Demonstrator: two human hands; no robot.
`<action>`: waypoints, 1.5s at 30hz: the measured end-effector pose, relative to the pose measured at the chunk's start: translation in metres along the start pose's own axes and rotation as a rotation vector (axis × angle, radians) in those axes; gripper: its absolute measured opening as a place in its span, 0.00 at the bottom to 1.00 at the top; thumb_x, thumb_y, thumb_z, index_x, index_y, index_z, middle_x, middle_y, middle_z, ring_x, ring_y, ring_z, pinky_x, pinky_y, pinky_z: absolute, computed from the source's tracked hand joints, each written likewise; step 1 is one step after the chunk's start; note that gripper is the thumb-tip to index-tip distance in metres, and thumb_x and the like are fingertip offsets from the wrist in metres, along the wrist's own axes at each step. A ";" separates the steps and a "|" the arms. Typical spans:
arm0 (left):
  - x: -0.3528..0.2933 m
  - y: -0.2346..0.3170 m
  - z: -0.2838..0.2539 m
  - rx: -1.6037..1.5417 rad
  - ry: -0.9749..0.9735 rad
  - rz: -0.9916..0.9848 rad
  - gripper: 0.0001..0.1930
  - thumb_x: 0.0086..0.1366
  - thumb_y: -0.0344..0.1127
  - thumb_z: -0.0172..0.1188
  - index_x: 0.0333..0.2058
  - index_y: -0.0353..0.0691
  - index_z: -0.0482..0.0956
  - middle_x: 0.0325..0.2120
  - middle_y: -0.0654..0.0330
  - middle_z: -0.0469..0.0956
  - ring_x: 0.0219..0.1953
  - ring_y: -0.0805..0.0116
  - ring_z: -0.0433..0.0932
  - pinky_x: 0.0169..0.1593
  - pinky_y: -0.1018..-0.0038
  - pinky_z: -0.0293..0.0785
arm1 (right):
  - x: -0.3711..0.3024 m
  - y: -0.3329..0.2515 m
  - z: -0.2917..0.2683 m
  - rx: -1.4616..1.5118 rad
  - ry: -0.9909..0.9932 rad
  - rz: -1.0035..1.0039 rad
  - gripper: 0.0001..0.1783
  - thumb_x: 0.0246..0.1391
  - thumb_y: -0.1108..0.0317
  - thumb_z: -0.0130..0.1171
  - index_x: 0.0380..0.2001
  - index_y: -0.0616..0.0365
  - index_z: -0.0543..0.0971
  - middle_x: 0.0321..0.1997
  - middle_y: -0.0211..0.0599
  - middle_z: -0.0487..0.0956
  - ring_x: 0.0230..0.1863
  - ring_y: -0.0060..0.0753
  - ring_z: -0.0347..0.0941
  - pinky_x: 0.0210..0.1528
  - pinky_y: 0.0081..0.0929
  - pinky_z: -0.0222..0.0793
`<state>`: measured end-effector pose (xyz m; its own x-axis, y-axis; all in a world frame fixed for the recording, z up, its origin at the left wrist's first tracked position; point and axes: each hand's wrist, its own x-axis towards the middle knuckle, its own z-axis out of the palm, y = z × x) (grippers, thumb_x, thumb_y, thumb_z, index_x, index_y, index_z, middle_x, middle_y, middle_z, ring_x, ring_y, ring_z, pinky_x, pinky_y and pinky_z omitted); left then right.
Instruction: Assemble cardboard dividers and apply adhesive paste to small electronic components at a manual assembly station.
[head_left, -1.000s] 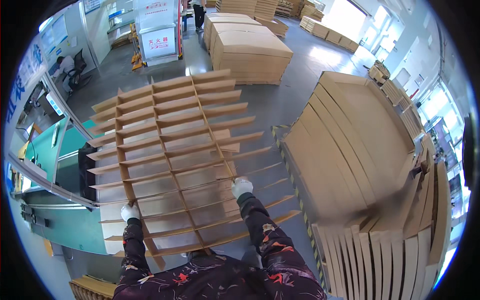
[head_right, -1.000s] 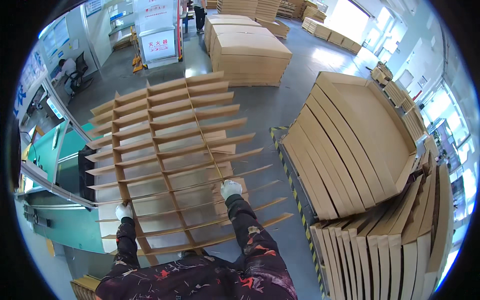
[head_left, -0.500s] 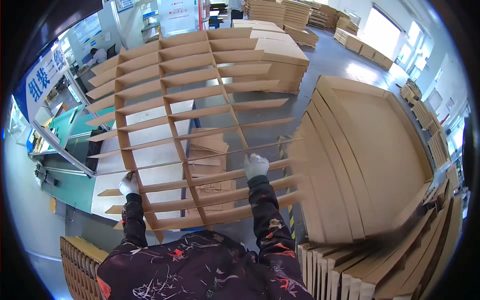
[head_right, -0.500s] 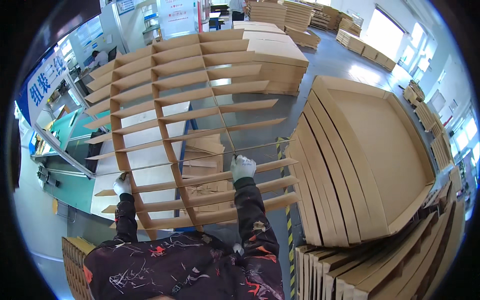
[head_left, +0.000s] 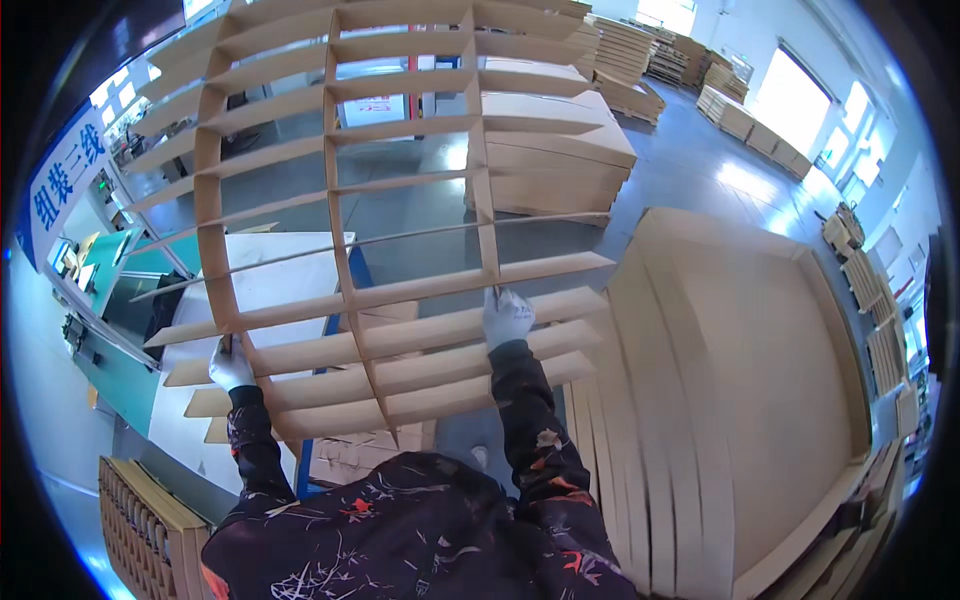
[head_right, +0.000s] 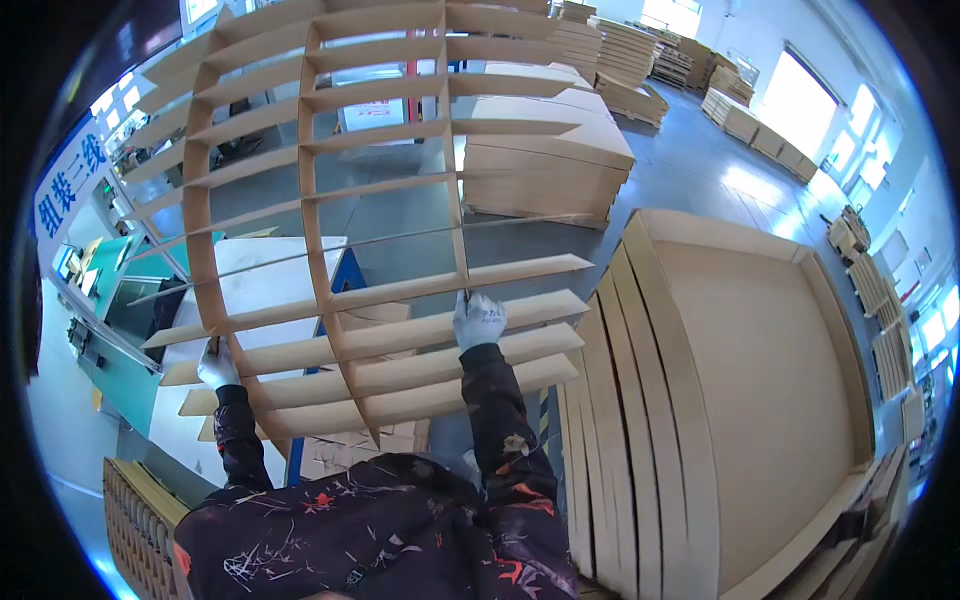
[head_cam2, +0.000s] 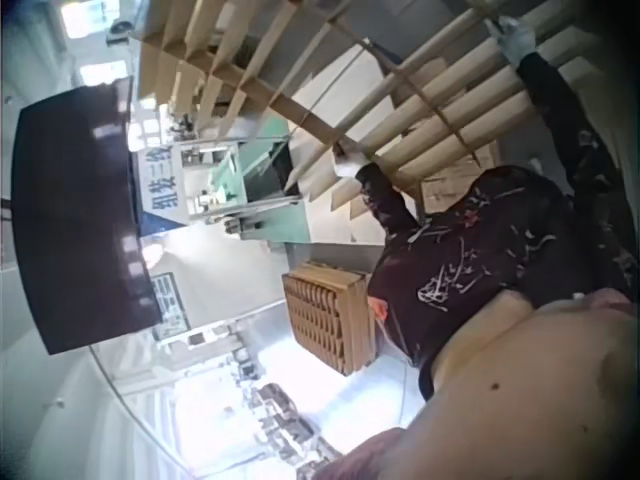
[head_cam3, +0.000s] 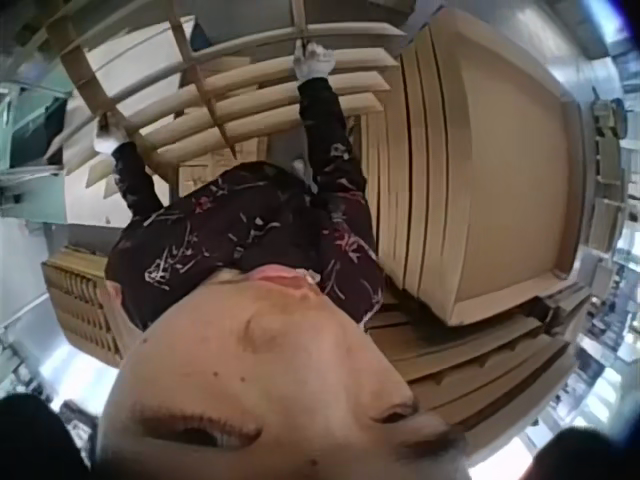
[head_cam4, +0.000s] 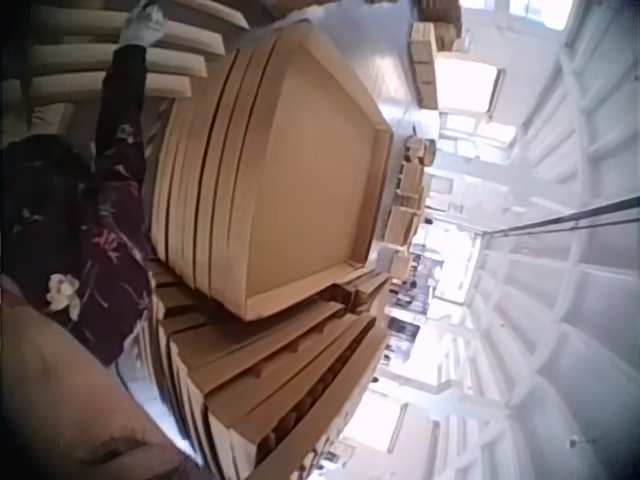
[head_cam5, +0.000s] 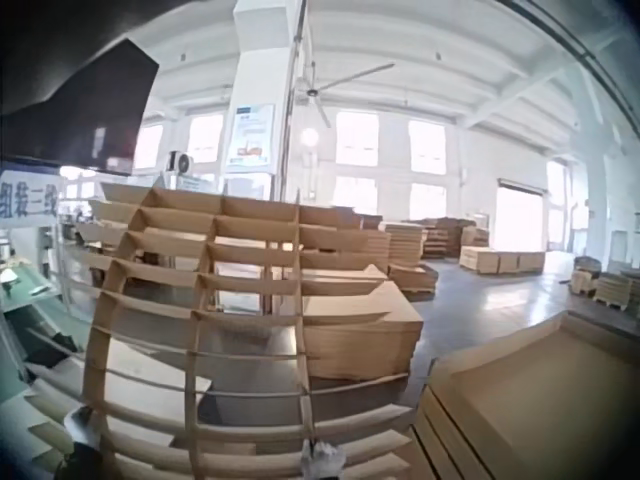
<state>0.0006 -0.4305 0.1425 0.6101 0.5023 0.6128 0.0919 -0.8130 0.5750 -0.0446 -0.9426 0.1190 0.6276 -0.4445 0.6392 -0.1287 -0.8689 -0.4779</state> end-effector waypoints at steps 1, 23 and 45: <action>0.005 0.018 0.016 0.014 0.050 0.028 0.18 0.60 0.48 0.65 0.31 0.35 0.85 0.26 0.47 0.82 0.27 0.52 0.83 0.36 0.63 0.77 | 0.026 0.009 0.009 0.024 -0.011 0.004 0.16 0.59 0.57 0.55 0.23 0.55 0.79 0.22 0.41 0.79 0.27 0.49 0.76 0.40 0.45 0.70; 0.121 0.442 0.404 -0.288 0.387 0.069 0.11 0.62 0.36 0.65 0.38 0.33 0.85 0.27 0.55 0.85 0.26 0.70 0.82 0.33 0.71 0.76 | 0.559 0.239 0.247 0.196 0.251 -0.097 0.13 0.52 0.60 0.60 0.20 0.56 0.76 0.20 0.42 0.77 0.24 0.48 0.73 0.34 0.44 0.66; 0.213 0.830 0.841 -0.508 0.292 0.179 0.07 0.60 0.29 0.65 0.31 0.30 0.83 0.21 0.59 0.82 0.21 0.76 0.74 0.29 0.76 0.71 | 0.934 0.527 0.381 0.082 0.607 0.025 0.15 0.47 0.72 0.62 0.13 0.57 0.68 0.15 0.41 0.67 0.21 0.48 0.65 0.26 0.43 0.60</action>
<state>0.8687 -1.2454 0.2942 0.3335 0.4890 0.8060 -0.4227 -0.6867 0.5915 0.7666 -1.7330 0.2346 0.0724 -0.5300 0.8449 -0.0632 -0.8479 -0.5264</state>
